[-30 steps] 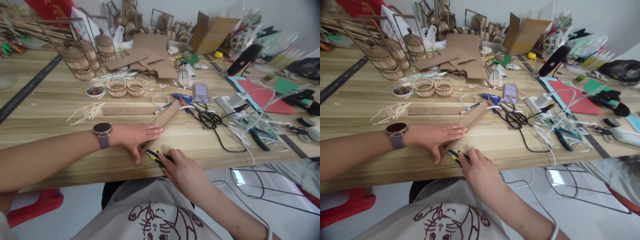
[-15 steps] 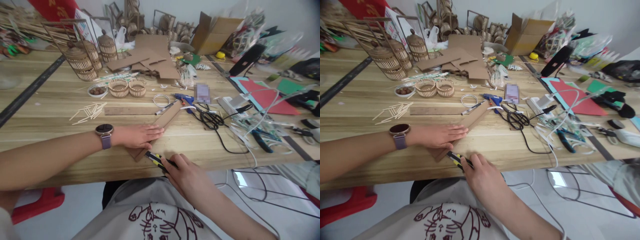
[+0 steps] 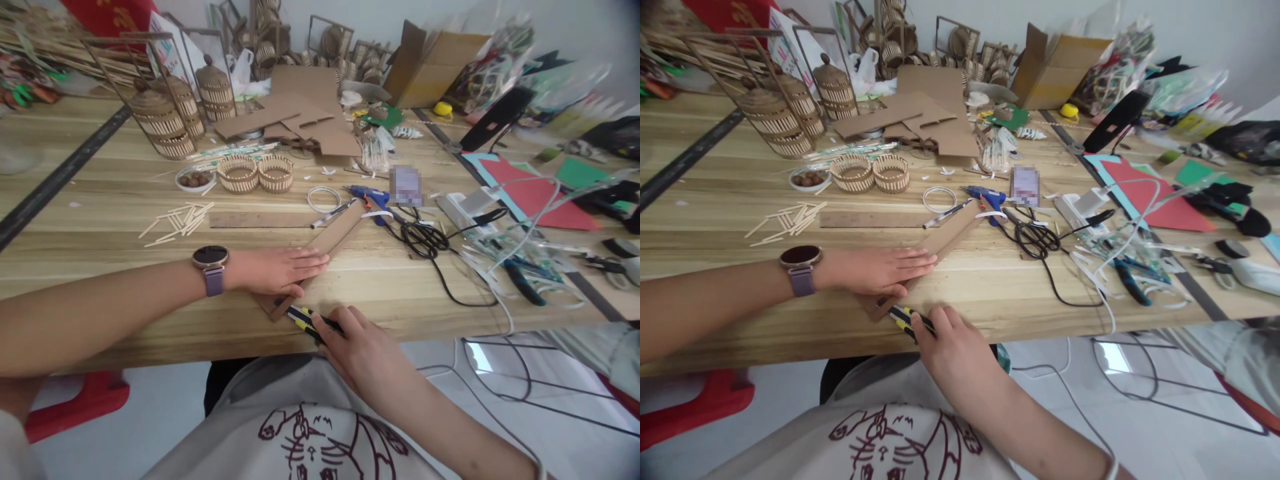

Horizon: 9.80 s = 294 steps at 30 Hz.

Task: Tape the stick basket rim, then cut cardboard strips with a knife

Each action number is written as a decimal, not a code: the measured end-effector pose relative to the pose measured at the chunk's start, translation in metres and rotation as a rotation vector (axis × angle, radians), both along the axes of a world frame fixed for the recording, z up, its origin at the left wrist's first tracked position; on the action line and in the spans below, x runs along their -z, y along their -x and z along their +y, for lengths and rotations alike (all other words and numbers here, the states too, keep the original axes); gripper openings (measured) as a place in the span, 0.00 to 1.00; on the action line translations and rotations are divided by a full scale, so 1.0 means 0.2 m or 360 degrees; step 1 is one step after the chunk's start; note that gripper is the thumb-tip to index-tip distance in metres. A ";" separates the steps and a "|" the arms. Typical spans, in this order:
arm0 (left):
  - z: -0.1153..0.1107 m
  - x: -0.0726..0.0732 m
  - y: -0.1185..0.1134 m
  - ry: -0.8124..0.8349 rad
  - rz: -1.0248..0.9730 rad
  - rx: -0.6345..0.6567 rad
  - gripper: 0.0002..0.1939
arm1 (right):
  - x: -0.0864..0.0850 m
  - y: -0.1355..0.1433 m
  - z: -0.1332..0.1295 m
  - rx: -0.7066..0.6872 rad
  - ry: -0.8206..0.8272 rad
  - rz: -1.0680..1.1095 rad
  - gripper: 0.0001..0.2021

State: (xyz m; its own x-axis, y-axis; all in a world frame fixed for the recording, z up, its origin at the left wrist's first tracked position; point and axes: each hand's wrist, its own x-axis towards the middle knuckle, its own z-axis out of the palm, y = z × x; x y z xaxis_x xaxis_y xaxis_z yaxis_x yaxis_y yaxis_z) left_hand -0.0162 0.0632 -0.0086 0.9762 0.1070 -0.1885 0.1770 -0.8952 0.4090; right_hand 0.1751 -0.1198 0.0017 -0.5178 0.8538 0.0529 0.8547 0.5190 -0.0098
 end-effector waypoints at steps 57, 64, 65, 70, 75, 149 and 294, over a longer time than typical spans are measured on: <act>-0.11 -0.09 0.30 0.0200 -0.0272 -0.1729 0.17 | -0.07 -0.52 0.33 0.0013 0.0536 0.0385 0.27; -0.04 -0.05 0.28 -0.0093 -0.0393 -0.1710 0.19 | -0.08 -0.49 0.38 -0.0005 0.0564 0.0388 0.28; -0.03 -0.04 0.28 -0.0131 -0.0396 -0.1701 0.20 | -0.08 -0.49 0.39 -0.0012 0.0573 0.0383 0.28; 0.02 0.01 0.28 -0.0270 -0.0370 -0.1636 0.19 | -0.09 -0.45 0.45 -0.0078 0.0592 0.0411 0.28; 0.03 0.08 0.28 -0.0515 -0.0392 -0.1567 0.18 | -0.17 -0.35 0.56 -0.0064 0.0673 0.0515 0.23; -0.24 -0.05 -0.12 0.2033 -0.1231 -0.1584 0.28 | 0.00 -0.24 0.62 0.0021 -0.0154 0.0438 0.26; -0.23 -0.05 -0.11 0.2186 -0.0986 -0.1400 0.27 | 0.02 -0.34 0.69 0.0131 -0.0137 0.0595 0.23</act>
State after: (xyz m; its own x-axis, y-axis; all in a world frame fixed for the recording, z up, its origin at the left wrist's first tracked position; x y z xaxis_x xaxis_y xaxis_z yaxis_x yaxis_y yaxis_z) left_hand 0.0049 0.0165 0.0009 0.6765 0.6956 -0.2419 -0.0845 0.3997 0.9127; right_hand 0.2433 0.0189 -0.0028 -0.3795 0.8759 0.2980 0.8392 0.4615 -0.2876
